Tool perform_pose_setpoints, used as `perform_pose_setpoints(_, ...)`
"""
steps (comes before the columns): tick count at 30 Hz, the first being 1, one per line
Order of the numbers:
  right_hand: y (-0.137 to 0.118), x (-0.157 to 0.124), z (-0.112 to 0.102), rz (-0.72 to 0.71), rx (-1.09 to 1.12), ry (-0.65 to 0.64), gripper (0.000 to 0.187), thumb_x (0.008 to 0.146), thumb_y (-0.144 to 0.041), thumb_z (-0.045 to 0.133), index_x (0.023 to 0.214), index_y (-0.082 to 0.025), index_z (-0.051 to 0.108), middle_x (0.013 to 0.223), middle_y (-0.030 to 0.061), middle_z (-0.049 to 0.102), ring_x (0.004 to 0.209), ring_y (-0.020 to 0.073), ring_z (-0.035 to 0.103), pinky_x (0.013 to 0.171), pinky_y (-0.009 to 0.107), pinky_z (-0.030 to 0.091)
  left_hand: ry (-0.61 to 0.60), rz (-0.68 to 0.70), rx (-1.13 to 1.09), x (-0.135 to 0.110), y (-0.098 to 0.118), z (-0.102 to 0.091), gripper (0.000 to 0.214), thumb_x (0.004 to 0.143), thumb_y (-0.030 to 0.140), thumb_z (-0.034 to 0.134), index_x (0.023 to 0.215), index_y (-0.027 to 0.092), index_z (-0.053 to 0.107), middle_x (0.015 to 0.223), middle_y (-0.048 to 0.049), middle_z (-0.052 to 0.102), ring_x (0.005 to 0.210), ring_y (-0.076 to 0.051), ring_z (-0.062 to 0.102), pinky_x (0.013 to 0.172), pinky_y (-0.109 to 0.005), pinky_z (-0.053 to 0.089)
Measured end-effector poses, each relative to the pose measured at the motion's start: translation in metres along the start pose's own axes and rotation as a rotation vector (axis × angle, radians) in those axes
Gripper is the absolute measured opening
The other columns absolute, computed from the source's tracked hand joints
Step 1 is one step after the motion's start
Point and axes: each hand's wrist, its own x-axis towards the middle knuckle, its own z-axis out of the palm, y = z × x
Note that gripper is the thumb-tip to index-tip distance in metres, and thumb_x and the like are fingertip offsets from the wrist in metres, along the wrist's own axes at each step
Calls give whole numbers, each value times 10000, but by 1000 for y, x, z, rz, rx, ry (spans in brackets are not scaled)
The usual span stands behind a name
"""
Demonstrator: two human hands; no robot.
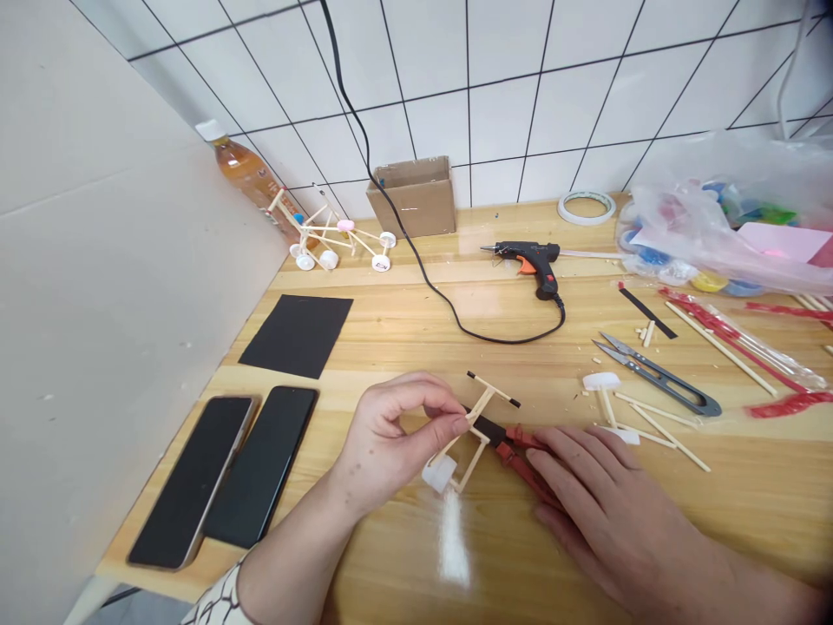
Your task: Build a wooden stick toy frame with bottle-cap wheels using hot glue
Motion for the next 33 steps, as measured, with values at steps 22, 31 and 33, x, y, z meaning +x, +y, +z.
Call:
perform_pose_setpoints(22,1,1,-1,-17,-11,-4,312,856,-175,465,1126,-75,583,1077,163,646,964,281,571,817,466,431,-8,-194,-103,0,-3,-1,84,694,199,726,714,154,659,756,-21,617,735,-125,568,700,-248,434)
perform_pose_setpoints(31,1,3,-2,-26,-7,15,304,862,-171,451,1120,-77,580,1065,152,657,968,272,573,819,455,432,-4,-190,-111,1,-3,-1,86,693,198,725,707,148,656,740,-22,611,719,-124,564,682,-247,434)
perform_pose_setpoints(33,1,4,-2,-30,-8,23,300,860,-168,450,1114,-78,582,1060,151,660,964,265,578,814,448,437,-1,-191,-109,1,-3,-1,88,691,197,726,702,145,656,739,-24,612,716,-126,565,682,-249,434)
